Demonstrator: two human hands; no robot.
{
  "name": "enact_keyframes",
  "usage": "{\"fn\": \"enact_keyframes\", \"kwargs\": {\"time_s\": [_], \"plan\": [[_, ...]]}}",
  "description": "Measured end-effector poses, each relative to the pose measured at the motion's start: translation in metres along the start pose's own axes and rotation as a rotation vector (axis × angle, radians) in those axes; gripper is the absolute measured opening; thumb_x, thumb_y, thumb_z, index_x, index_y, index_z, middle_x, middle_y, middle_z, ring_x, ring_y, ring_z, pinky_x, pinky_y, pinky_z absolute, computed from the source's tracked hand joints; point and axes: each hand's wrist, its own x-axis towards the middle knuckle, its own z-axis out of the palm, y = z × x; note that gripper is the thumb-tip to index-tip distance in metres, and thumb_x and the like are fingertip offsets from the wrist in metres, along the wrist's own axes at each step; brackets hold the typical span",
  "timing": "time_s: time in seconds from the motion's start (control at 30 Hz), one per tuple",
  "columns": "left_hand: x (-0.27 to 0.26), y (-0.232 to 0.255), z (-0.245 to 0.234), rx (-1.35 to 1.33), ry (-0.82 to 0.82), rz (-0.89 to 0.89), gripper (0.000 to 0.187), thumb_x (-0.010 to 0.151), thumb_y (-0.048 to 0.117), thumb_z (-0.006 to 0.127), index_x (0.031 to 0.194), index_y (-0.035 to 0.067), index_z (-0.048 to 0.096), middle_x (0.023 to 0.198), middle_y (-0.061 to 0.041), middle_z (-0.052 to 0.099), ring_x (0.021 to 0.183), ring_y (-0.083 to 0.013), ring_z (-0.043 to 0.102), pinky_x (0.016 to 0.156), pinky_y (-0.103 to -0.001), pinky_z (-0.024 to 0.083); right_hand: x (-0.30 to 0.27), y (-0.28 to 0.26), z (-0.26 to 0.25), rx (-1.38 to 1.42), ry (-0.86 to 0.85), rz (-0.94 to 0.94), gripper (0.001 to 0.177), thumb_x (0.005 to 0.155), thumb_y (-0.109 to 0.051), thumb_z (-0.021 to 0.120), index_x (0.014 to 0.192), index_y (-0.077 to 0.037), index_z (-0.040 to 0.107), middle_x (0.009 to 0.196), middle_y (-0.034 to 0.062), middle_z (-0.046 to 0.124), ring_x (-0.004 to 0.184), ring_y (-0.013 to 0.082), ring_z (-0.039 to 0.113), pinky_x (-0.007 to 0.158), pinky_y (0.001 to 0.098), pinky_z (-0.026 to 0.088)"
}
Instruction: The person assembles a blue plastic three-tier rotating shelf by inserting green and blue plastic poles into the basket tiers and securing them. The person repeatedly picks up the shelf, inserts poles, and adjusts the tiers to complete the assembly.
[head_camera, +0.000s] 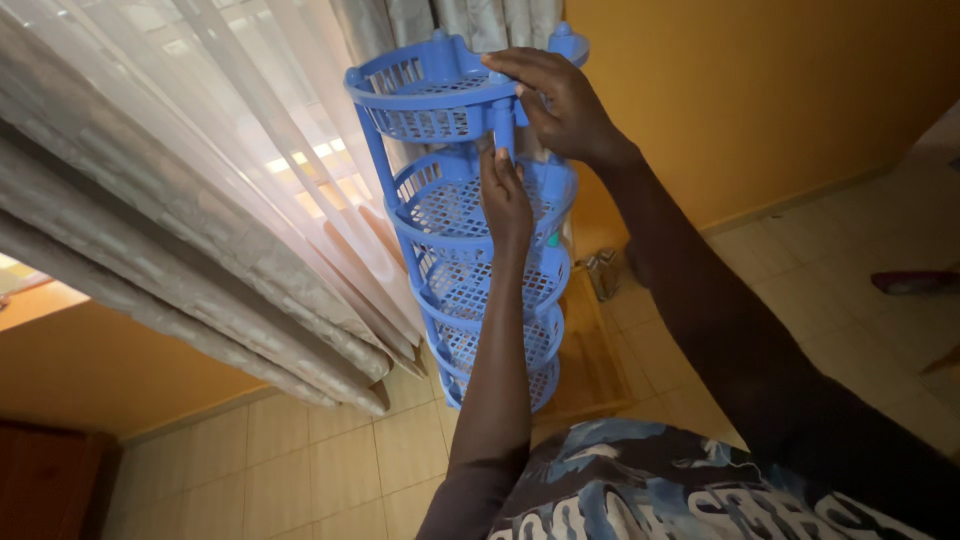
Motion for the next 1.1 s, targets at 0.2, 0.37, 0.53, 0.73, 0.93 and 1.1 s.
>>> {"fn": "enact_keyframes", "kwargs": {"time_s": [0.2, 0.37, 0.53, 0.73, 0.93, 1.1], "plan": [[0.004, -0.005, -0.005, -0.044, -0.038, -0.041, 0.046, 0.114, 0.041, 0.043, 0.108, -0.001, 0.061, 0.086, -0.007, 0.057, 0.075, -0.0130, 0.054, 0.069, -0.034, 0.049, -0.003, -0.009, 0.000, 0.003, -0.031, 0.027, 0.044, 0.107, 0.004, 0.052, 0.149, -0.009, 0.059, 0.150, 0.0117, 0.062, 0.141, 0.0264, 0.058, 0.117, 0.0443, 0.037], [0.007, 0.003, -0.009, 0.178, -0.039, -0.116, 0.060, 0.114, 0.050, 0.040, 0.091, -0.001, 0.061, 0.066, -0.006, 0.053, 0.060, -0.0155, 0.051, 0.058, -0.035, 0.042, -0.006, -0.008, 0.006, 0.019, 0.008, 0.056, 0.042, 0.107, 0.003, 0.051, 0.146, -0.011, 0.062, 0.149, 0.0083, 0.064, 0.134, 0.0228, 0.061, 0.116, 0.0395, 0.039], [0.006, 0.018, -0.006, 0.106, -0.016, -0.165, 0.057, 0.107, 0.052, 0.039, 0.104, 0.002, 0.065, 0.070, -0.006, 0.054, 0.061, -0.0153, 0.052, 0.057, -0.035, 0.044, -0.012, -0.008, 0.011, 0.006, 0.047, 0.178, 0.039, 0.104, 0.001, 0.054, 0.138, -0.010, 0.068, 0.139, 0.0063, 0.071, 0.102, 0.0207, 0.060, 0.107, 0.0374, 0.038], [0.007, 0.021, -0.007, 0.122, -0.015, -0.132, 0.058, 0.110, 0.051, 0.038, 0.100, 0.000, 0.064, 0.072, -0.006, 0.055, 0.065, -0.0160, 0.053, 0.062, -0.034, 0.045, -0.012, -0.006, 0.014, 0.023, 0.068, 0.124, 0.040, 0.102, 0.001, 0.052, 0.138, -0.010, 0.068, 0.140, 0.0077, 0.069, 0.094, 0.0182, 0.057, 0.106, 0.0360, 0.037], [0.006, 0.022, -0.007, 0.087, 0.000, -0.152, 0.057, 0.108, 0.050, 0.038, 0.094, 0.000, 0.061, 0.071, -0.008, 0.055, 0.064, -0.0174, 0.052, 0.062, -0.036, 0.045, -0.015, -0.004, 0.023, 0.023, 0.106, 0.087, 0.036, 0.102, 0.001, 0.049, 0.131, -0.007, 0.069, 0.138, 0.0075, 0.071, 0.101, 0.0173, 0.062, 0.104, 0.0365, 0.033], [0.010, 0.023, -0.006, 0.133, -0.023, -0.075, 0.060, 0.110, 0.052, 0.035, 0.087, 0.002, 0.058, 0.070, -0.006, 0.053, 0.064, -0.0174, 0.051, 0.063, -0.036, 0.043, -0.013, -0.004, 0.021, 0.029, 0.111, 0.101, 0.036, 0.100, 0.002, 0.050, 0.129, -0.007, 0.070, 0.136, 0.0075, 0.072, 0.097, 0.0184, 0.060, 0.103, 0.0373, 0.033]]}}
